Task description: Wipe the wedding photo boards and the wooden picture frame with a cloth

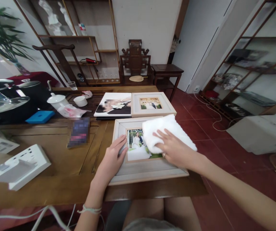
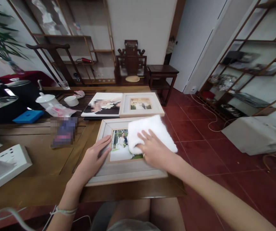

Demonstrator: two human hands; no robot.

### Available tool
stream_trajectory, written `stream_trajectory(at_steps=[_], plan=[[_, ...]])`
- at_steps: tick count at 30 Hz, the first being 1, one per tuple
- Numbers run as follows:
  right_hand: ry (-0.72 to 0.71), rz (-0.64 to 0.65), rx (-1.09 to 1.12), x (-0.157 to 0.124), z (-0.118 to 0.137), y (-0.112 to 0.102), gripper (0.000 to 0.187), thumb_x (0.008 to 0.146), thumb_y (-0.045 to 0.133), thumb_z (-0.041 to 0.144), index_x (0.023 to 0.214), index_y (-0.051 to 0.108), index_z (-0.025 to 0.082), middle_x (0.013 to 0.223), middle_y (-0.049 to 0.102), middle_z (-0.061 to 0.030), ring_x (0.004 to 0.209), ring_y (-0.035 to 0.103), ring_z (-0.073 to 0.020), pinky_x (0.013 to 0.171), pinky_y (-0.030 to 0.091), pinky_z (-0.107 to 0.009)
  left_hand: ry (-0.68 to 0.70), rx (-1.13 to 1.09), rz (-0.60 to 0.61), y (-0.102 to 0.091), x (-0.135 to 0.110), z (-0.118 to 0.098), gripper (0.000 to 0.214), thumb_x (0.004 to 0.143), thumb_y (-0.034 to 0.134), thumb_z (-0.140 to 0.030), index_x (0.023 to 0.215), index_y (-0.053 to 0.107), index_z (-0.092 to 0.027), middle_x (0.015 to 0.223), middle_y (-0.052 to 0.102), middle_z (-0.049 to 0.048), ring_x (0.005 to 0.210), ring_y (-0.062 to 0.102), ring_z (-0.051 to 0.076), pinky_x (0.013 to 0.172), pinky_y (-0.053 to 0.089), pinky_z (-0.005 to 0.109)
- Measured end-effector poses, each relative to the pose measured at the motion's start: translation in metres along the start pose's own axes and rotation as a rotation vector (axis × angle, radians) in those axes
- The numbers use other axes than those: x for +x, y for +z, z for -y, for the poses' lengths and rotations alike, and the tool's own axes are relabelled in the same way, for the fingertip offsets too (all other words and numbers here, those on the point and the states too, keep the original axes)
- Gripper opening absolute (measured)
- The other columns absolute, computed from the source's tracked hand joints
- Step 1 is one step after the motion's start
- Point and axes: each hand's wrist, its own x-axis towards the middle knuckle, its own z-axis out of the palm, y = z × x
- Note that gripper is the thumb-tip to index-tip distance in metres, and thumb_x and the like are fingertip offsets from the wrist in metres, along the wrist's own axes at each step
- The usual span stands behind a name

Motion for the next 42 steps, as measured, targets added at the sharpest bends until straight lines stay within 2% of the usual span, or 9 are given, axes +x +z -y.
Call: stream_trajectory(at_steps=[5, 8, 17, 22, 26, 31, 36, 39, 42], plan=[[-0.161, 0.129, 0.207, -0.045, 0.050, -0.024, 0.041, 0.070, 0.052, 0.009, 0.108, 0.066, 0.015, 0.137, 0.046, -0.0169, 0.131, 0.037, -0.0286, 0.110, 0.027, -0.044, 0.000, 0.023, 0.018, -0.001, 0.000, -0.001, 0.042, 0.090, 0.044, -0.031, 0.125, 0.054, -0.010, 0.134, 0.052, 0.0150, 0.126, 0.047, 0.024, 0.106, 0.038, 0.044], [-0.140, 0.105, 0.274, -0.046, 0.055, -0.018, 0.045, 0.071, 0.053, 0.010, 0.114, 0.062, 0.015, 0.141, 0.041, -0.0151, 0.134, 0.032, -0.0260, 0.112, 0.024, -0.041, -0.010, 0.037, 0.019, -0.002, 0.000, -0.001, 0.043, 0.091, 0.041, -0.031, 0.128, 0.051, -0.011, 0.138, 0.047, 0.0148, 0.127, 0.046, 0.025, 0.105, 0.038, 0.045], [0.097, -0.208, -0.039, 0.034, -0.015, 0.019, 0.041, 0.077, 0.055, 0.014, 0.118, 0.059, 0.016, 0.144, 0.038, -0.0148, 0.137, 0.023, -0.0306, 0.110, 0.018, -0.051, -0.009, 0.032, 0.063, -0.005, 0.001, -0.003, 0.039, 0.092, 0.040, -0.029, 0.127, 0.052, -0.016, 0.138, 0.049, 0.0125, 0.128, 0.045, 0.025, 0.104, 0.039, 0.047], [0.093, -0.196, -0.074, 0.061, -0.040, 0.015, 0.040, 0.082, 0.049, 0.016, 0.122, 0.057, 0.015, 0.146, 0.034, -0.0145, 0.137, 0.018, -0.0345, 0.108, 0.015, -0.058, -0.005, 0.033, 0.042, -0.005, 0.001, -0.003, 0.038, 0.091, 0.041, -0.029, 0.124, 0.055, -0.016, 0.136, 0.051, 0.0126, 0.126, 0.047, 0.026, 0.103, 0.040, 0.046], [0.000, -0.086, 0.016, 0.045, -0.025, 0.008, 0.040, 0.079, 0.050, 0.012, 0.118, 0.060, 0.015, 0.144, 0.037, -0.0155, 0.136, 0.023, -0.0333, 0.107, 0.016, -0.059, 0.006, 0.027, 0.027, -0.003, 0.001, -0.001, 0.038, 0.091, 0.042, -0.028, 0.125, 0.055, -0.017, 0.135, 0.052, 0.0120, 0.125, 0.048, 0.025, 0.103, 0.040, 0.046], [-0.088, 0.152, 0.171, -0.011, 0.029, -0.014, 0.034, 0.078, 0.053, 0.014, 0.109, 0.065, 0.017, 0.138, 0.045, -0.0172, 0.134, 0.029, -0.0323, 0.107, 0.023, -0.057, 0.005, 0.037, 0.030, -0.001, 0.001, 0.001, 0.038, 0.091, 0.041, -0.028, 0.125, 0.054, -0.015, 0.135, 0.052, 0.0129, 0.126, 0.046, 0.024, 0.104, 0.040, 0.045], [-0.140, 0.155, 0.251, -0.046, 0.071, -0.012, 0.032, 0.075, 0.063, 0.027, 0.106, 0.067, 0.019, 0.142, 0.038, -0.0179, 0.132, 0.031, -0.0378, 0.104, 0.030, -0.058, -0.001, 0.033, 0.039, -0.001, 0.001, 0.000, 0.039, 0.092, 0.040, -0.029, 0.126, 0.053, -0.017, 0.136, 0.051, 0.0113, 0.127, 0.045, 0.023, 0.105, 0.039, 0.045], [-0.100, 0.097, 0.248, -0.034, 0.061, 0.001, 0.035, 0.076, 0.061, 0.023, 0.110, 0.065, 0.022, 0.145, 0.036, -0.0139, 0.135, 0.026, -0.0343, 0.107, 0.025, -0.056, -0.002, 0.023, 0.049, -0.002, 0.002, -0.001, 0.039, 0.091, 0.040, -0.029, 0.126, 0.053, -0.018, 0.136, 0.051, 0.0111, 0.127, 0.045, 0.024, 0.105, 0.039, 0.045], [-0.029, 0.014, 0.136, -0.004, 0.030, 0.010, 0.038, 0.077, 0.055, 0.014, 0.114, 0.063, 0.020, 0.143, 0.039, -0.0142, 0.136, 0.025, -0.0307, 0.109, 0.021, -0.055, -0.007, 0.019, 0.058, -0.003, 0.002, -0.002, 0.039, 0.091, 0.040, -0.029, 0.127, 0.052, -0.018, 0.137, 0.050, 0.0110, 0.128, 0.044, 0.024, 0.105, 0.038, 0.046]])
